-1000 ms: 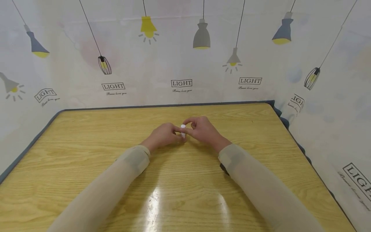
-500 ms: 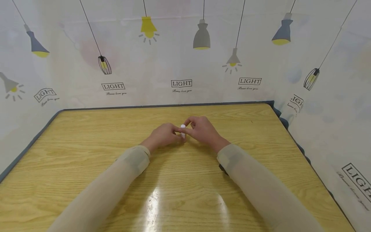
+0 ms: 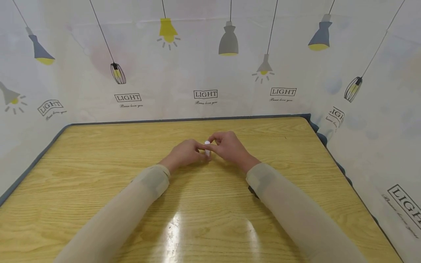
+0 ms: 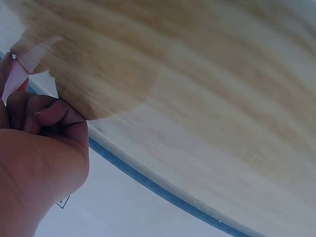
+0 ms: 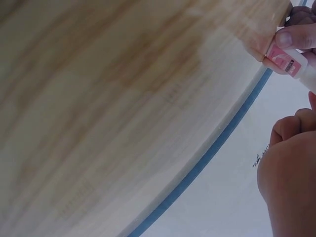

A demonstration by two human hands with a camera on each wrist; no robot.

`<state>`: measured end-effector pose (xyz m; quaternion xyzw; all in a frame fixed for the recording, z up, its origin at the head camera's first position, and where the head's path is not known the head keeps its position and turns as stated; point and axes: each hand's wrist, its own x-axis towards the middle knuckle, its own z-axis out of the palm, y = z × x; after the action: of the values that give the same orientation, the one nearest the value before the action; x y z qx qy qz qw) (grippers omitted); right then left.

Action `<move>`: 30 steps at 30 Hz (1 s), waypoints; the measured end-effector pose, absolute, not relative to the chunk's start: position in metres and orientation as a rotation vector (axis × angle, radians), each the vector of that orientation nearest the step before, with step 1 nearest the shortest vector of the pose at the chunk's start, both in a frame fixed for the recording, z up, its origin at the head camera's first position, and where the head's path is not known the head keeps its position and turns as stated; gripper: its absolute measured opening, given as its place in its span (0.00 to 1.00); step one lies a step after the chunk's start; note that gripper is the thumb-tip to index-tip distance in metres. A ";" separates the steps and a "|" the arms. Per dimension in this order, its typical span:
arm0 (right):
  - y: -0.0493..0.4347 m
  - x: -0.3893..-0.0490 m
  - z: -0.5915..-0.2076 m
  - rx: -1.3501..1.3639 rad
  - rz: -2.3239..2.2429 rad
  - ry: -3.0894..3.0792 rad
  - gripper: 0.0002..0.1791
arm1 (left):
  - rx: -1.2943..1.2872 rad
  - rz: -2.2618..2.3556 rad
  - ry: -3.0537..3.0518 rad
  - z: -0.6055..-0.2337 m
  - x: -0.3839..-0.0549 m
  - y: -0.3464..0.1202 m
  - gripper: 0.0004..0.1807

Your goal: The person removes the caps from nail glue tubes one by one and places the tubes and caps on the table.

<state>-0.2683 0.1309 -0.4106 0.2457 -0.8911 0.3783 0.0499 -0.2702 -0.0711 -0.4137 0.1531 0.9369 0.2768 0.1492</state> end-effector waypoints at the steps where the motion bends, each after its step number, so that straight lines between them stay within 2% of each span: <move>1: 0.131 -0.268 -0.411 0.747 1.156 -2.715 0.09 | 0.439 0.794 2.691 -0.413 -0.270 -0.071 0.24; 25: 0.133 -0.270 -0.412 0.820 1.216 -2.700 0.12 | 0.393 0.810 2.674 -0.410 -0.268 -0.070 0.26; 30: 0.134 -0.271 -0.414 0.847 1.227 -2.708 0.13 | 0.387 0.825 2.676 -0.411 -0.268 -0.069 0.24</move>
<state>-0.2706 0.1342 -0.4136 0.2739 -0.8758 0.3967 0.0253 -0.2677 -0.0695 -0.4113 0.1353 0.9349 0.2883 0.1566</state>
